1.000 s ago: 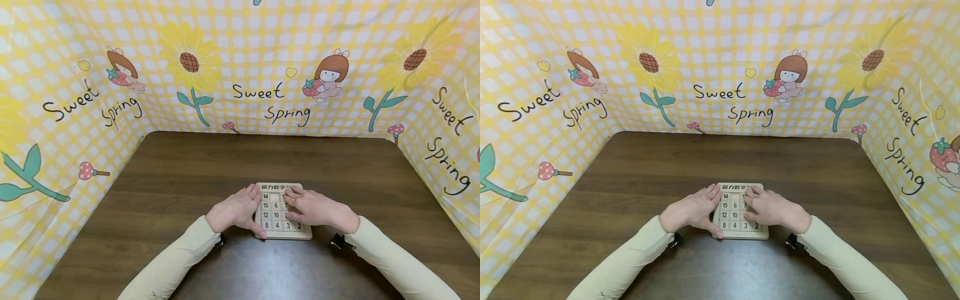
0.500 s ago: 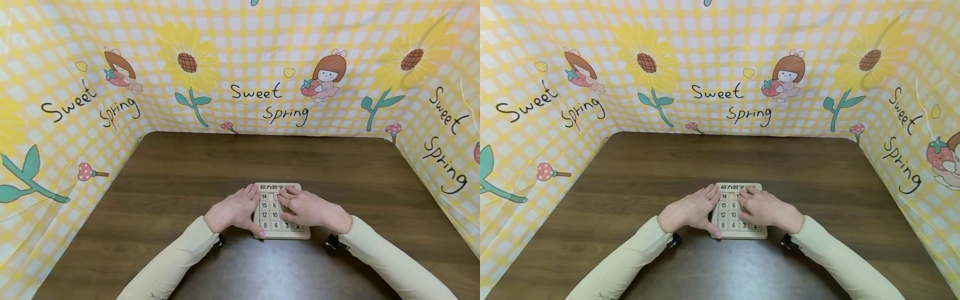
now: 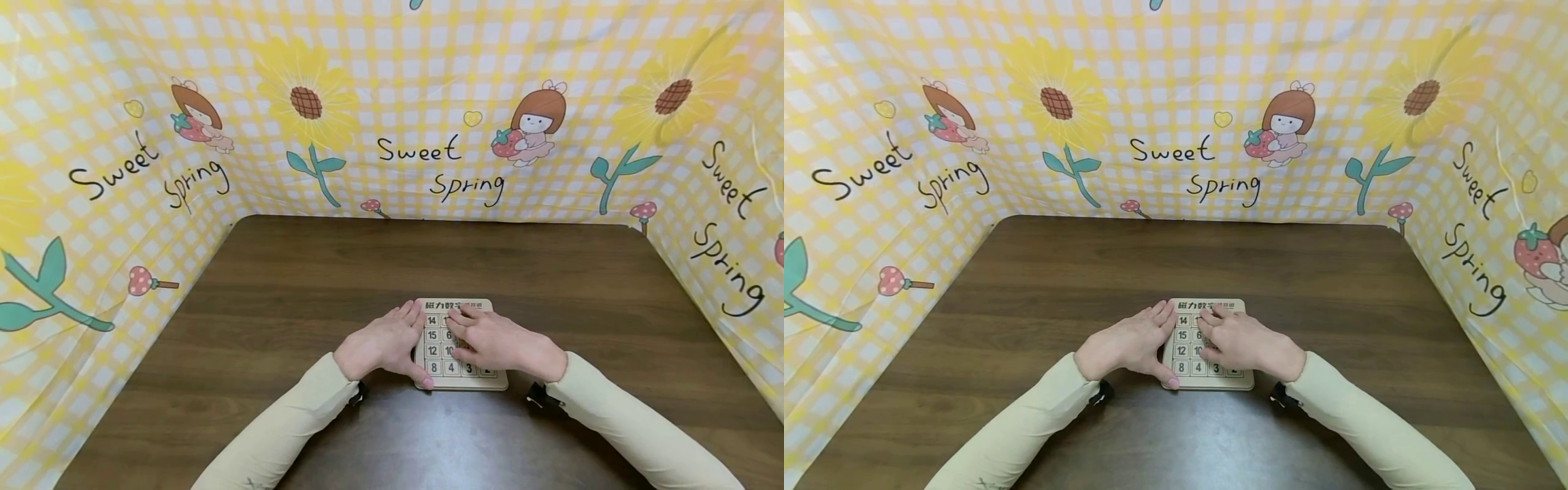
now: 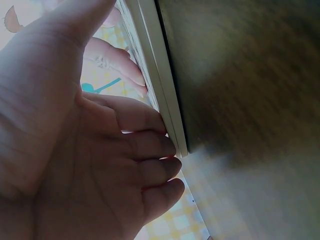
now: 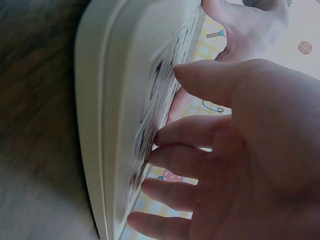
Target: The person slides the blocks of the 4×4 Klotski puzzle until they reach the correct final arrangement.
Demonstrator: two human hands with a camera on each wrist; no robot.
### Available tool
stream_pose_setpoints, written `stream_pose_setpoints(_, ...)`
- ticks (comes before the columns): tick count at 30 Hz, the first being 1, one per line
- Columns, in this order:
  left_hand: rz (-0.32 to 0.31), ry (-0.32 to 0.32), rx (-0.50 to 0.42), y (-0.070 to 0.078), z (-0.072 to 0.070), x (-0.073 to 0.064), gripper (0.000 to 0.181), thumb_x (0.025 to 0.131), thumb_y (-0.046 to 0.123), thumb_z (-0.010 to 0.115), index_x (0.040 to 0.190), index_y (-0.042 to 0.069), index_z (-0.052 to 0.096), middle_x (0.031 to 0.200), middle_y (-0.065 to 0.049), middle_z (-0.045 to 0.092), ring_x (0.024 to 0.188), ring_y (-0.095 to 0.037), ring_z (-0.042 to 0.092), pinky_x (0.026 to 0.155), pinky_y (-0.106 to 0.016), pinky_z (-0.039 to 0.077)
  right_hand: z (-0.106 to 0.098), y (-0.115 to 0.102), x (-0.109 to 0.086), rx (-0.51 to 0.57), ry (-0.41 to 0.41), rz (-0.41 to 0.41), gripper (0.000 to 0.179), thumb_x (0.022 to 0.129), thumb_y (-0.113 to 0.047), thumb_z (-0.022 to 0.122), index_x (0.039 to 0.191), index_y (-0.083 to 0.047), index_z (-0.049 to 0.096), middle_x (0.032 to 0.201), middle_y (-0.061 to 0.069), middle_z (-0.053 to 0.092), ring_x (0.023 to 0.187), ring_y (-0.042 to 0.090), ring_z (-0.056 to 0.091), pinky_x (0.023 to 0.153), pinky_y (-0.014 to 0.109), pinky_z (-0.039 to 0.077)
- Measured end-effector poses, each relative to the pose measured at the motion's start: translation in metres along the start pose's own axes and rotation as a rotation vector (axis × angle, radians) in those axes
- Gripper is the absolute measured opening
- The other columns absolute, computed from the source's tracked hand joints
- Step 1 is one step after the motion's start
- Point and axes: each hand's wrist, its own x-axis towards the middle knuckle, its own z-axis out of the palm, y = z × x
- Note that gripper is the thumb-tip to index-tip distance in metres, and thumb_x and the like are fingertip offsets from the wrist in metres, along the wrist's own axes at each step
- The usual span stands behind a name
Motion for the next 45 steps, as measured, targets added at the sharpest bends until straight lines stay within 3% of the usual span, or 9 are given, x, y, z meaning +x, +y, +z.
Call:
stream_pose_setpoints(6, 0.003, 0.009, -0.009, -0.001, 0.001, 0.000, 0.126, 0.069, 0.079, 0.066, 0.155, -0.001, 0.019, 0.164, -0.019, 0.013, 0.153, -0.029, 0.015, 0.125, -0.040, 0.020, 0.000, 0.002, -0.003, 0.017, -0.007, 0.008, 0.063, 0.099, -0.041, 0.054, 0.147, -0.002, 0.043, 0.155, 0.018, 0.039, 0.145, 0.042, 0.031, 0.114, 0.058, 0.034)
stream_pose_setpoints(13, 0.003, 0.014, -0.001, 0.000, 0.000, 0.000, 0.126, 0.069, 0.078, 0.067, 0.155, -0.001, 0.020, 0.164, -0.018, 0.013, 0.153, -0.029, 0.016, 0.125, -0.040, 0.021, -0.004, 0.013, -0.018, 0.033, 0.026, 0.021, 0.060, 0.098, -0.038, 0.056, 0.145, -0.002, 0.046, 0.153, 0.021, 0.041, 0.144, 0.044, 0.033, 0.111, 0.059, 0.038)
stream_pose_setpoints(24, 0.002, 0.011, 0.002, 0.001, -0.001, -0.002, 0.126, 0.070, 0.077, 0.067, 0.155, -0.001, 0.019, 0.164, -0.019, 0.013, 0.153, -0.029, 0.016, 0.125, -0.040, 0.019, -0.005, 0.027, -0.038, 0.006, 0.015, 0.083, 0.063, 0.098, -0.040, 0.056, 0.144, 0.002, 0.046, 0.152, 0.023, 0.042, 0.142, 0.045, 0.035, 0.108, 0.059, 0.040)
stream_pose_setpoints(45, -0.002, 0.012, 0.002, 0.000, 0.001, 0.000, 0.125, 0.069, 0.079, 0.066, 0.155, 0.001, 0.021, 0.164, -0.017, 0.014, 0.153, -0.027, 0.015, 0.126, -0.039, 0.018, 0.002, 0.024, -0.037, 0.004, 0.017, 0.058, 0.062, 0.097, -0.038, 0.058, 0.142, 0.003, 0.047, 0.150, 0.023, 0.044, 0.140, 0.046, 0.037, 0.107, 0.058, 0.042)
